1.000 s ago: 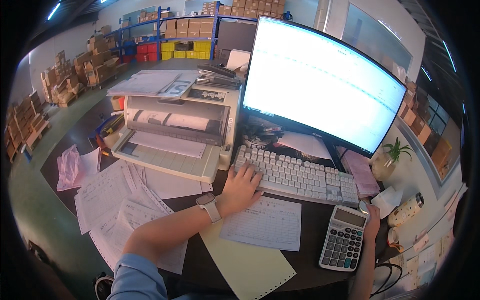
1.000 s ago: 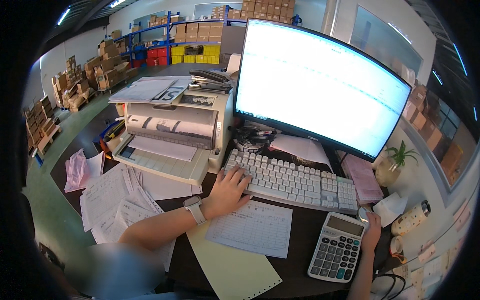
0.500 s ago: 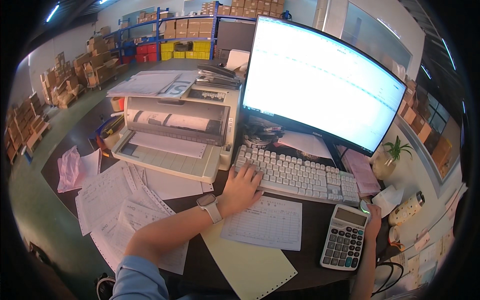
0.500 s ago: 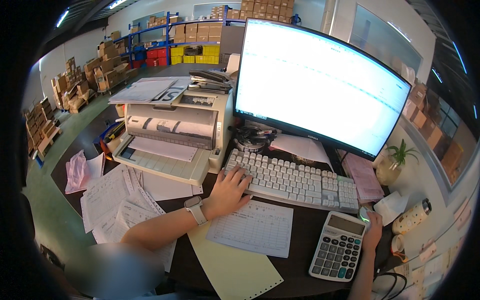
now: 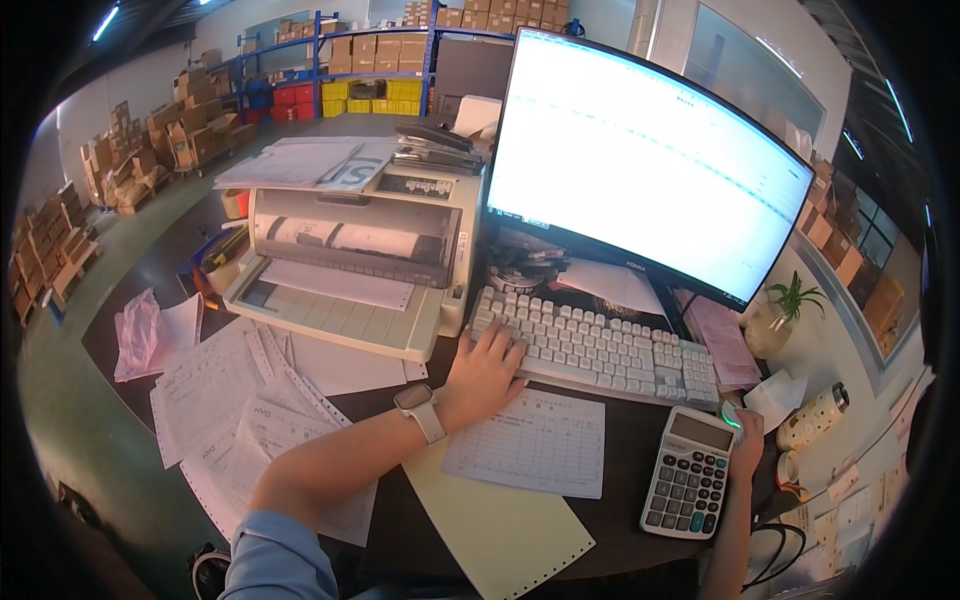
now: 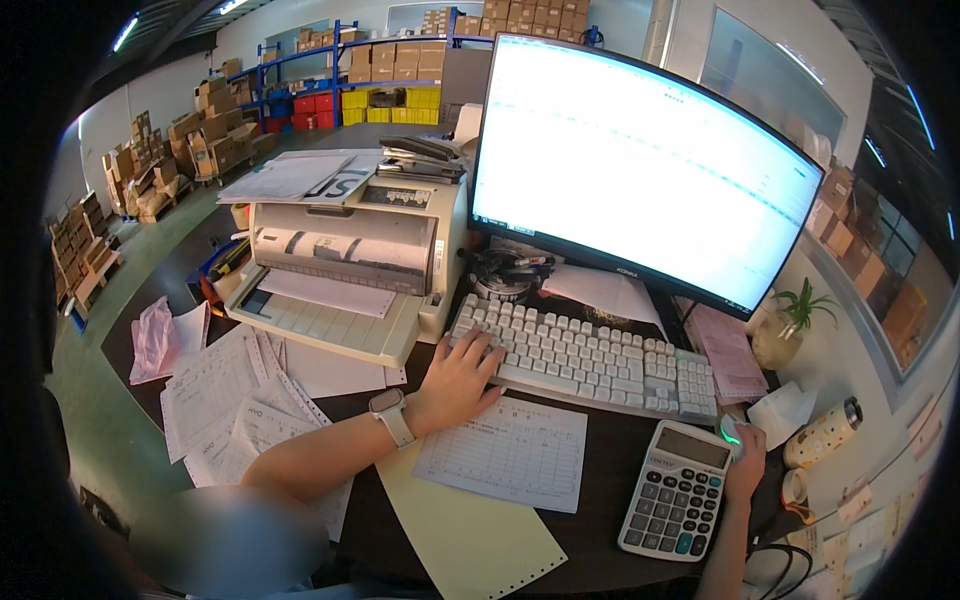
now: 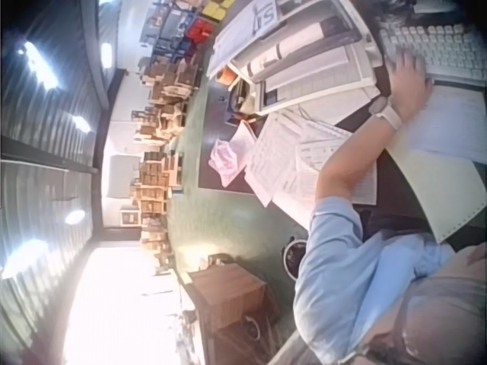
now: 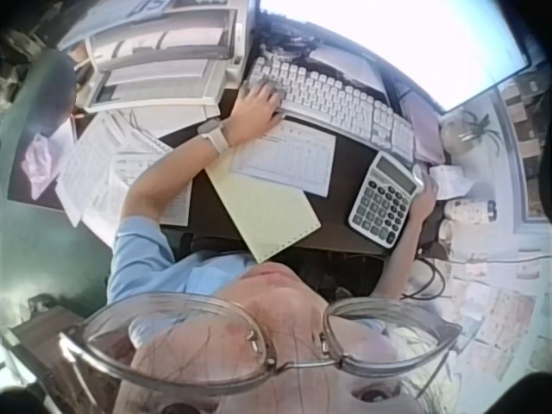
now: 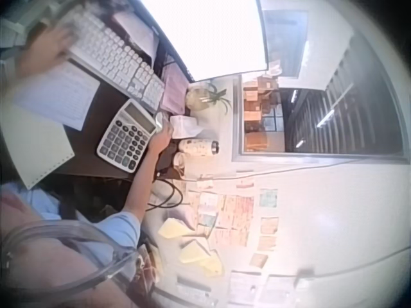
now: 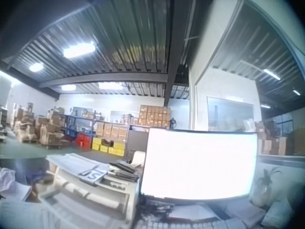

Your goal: The person sits at a desk and processes multiple paper documents by feeding them into a scanner, typing on a keyboard, and using a calculator. They repeatedly pick up sheets, scan them, and organize the processed papers into separate stacks on the desk.

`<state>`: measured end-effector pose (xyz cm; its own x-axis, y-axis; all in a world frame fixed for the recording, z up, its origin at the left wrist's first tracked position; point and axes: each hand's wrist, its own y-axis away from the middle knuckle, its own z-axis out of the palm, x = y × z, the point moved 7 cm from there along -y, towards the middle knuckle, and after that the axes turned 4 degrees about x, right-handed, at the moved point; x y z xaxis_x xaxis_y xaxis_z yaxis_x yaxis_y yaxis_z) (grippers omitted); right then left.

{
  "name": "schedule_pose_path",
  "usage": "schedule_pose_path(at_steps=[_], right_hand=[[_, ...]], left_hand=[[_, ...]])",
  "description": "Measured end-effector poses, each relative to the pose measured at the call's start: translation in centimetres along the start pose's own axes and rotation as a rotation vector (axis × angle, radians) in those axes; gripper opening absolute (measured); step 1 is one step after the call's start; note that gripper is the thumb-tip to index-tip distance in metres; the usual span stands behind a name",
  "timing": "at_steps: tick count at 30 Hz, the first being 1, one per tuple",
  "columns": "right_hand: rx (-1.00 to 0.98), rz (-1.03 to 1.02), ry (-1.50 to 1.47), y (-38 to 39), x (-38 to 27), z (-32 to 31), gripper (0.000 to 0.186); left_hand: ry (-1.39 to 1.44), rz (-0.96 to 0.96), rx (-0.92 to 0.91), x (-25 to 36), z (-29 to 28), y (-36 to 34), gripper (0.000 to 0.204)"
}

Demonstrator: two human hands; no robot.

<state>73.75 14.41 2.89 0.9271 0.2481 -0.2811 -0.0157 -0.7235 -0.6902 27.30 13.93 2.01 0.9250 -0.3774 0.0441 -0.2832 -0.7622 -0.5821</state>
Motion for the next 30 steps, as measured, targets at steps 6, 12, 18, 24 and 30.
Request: schedule_pose_path(at_steps=[6,12,18,24,30], right_hand=[[0.008,-0.006,-0.016,-0.1,-0.1,0.1,0.035],[-0.025,-0.051,-0.025,0.2,0.9,-0.1,0.036],[0.264,0.021,-0.090,-1.7,1.3,-3.1,0.024],[-0.102,-0.318,-0.257,-5.0,-17.3,5.5,0.014],[-0.167,-0.488,-0.246,-6.6,-25.6,11.1,0.020]], left_hand=[[-0.003,-0.004,0.003,-0.2,0.2,0.1,0.057],[0.024,-0.025,-0.005,-0.1,0.2,-0.2,0.057],[0.042,-0.128,-0.015,-1.2,0.0,-0.6,0.067],[0.004,-0.088,-0.035,-0.7,0.5,-1.6,0.072],[0.081,-0.103,0.007,-1.4,0.9,-1.2,0.072]])
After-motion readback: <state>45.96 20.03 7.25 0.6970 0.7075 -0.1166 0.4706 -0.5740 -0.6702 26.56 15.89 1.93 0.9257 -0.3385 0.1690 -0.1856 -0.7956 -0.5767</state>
